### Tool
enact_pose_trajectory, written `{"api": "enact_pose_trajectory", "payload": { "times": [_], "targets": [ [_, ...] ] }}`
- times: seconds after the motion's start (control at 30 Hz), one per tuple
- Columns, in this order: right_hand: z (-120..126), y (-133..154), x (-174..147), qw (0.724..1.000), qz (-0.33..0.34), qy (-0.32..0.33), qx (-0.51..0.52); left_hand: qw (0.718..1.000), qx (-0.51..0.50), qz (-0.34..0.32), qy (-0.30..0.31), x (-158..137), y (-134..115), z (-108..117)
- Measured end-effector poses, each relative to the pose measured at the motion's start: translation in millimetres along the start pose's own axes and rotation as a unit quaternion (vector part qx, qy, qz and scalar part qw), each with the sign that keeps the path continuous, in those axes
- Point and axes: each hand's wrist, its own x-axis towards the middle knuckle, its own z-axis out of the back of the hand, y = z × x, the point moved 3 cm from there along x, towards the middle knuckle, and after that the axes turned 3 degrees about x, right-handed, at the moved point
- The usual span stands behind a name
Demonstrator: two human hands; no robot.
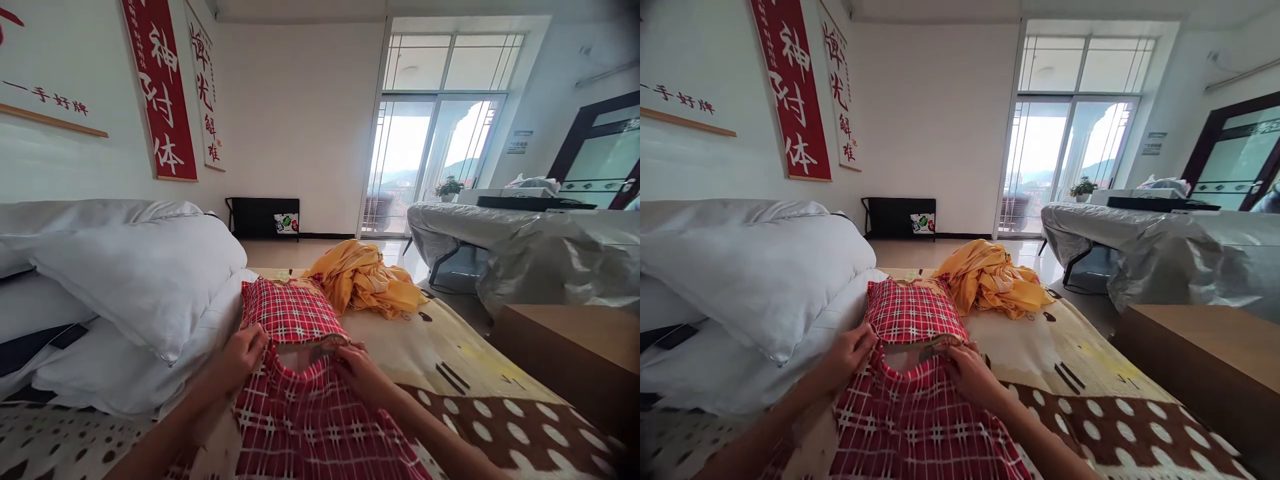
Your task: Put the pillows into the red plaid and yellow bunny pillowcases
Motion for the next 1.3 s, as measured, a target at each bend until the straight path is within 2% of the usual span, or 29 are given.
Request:
{"api": "enact_pose_trajectory", "payload": {
  "times": [0.03,0.1,0.2,0.27,0.37,0.5,0.57,0.67,0.7,0.8,0.87,0.9,0.97,1.03,1.1,1.13,1.2,1.27,1.3],
  "targets": [
    [-4,-4,0,1.000,0.005,0.015,-0.009,0.999,0.021,-0.007,0.034,4,4,-5],
    [-2,-19,-2,0.999,-0.030,0.006,-0.011,0.995,0.050,-0.014,0.089,5,17,-9],
    [14,-44,-10,0.992,-0.110,-0.055,0.033,0.990,0.043,0.007,0.134,-5,37,1],
    [18,-51,-14,0.989,-0.123,-0.070,0.048,0.987,0.051,0.014,0.150,-14,43,8],
    [10,-42,-15,0.992,-0.104,-0.072,0.021,0.988,0.088,0.001,0.131,-22,37,12],
    [0,-23,-8,0.997,-0.044,-0.071,0.002,0.989,0.124,-0.033,0.080,-22,26,10],
    [3,-24,-6,0.994,-0.027,-0.103,-0.028,0.988,0.144,-0.046,0.044,-21,32,11],
    [7,-43,-6,0.991,-0.058,-0.117,-0.033,0.992,0.121,-0.034,-0.004,-20,51,16],
    [5,-50,-6,0.992,-0.076,-0.098,-0.008,0.995,0.097,-0.019,0.005,-19,58,16],
    [-4,-58,-3,0.989,-0.106,-0.050,0.090,0.995,0.044,0.038,0.086,-16,65,6],
    [-9,-50,2,0.988,-0.091,-0.055,0.116,0.990,0.036,0.033,0.131,-12,54,-2],
    [-9,-43,5,0.988,-0.078,-0.061,0.117,0.990,0.037,0.016,0.133,-9,45,-4],
    [-2,-28,11,0.990,-0.050,-0.096,0.088,0.995,0.055,-0.027,0.074,-3,26,1],
    [16,-19,13,0.985,-0.044,-0.160,0.043,0.991,0.106,-0.062,-0.059,1,12,16],
    [36,-17,10,0.969,-0.046,-0.241,-0.010,0.961,0.169,-0.110,-0.188,-2,3,32],
    [44,-18,6,0.962,-0.044,-0.267,-0.037,0.945,0.198,-0.142,-0.220,-6,1,37],
    [50,-26,-5,0.955,-0.027,-0.276,-0.104,0.922,0.252,-0.202,-0.211,-19,2,34],
    [44,-39,-22,0.958,-0.008,-0.224,-0.176,0.918,0.308,-0.214,-0.130,-37,9,18],
    [37,-47,-31,0.963,-0.004,-0.181,-0.202,0.919,0.335,-0.195,-0.071,-48,15,7]
  ]
}}
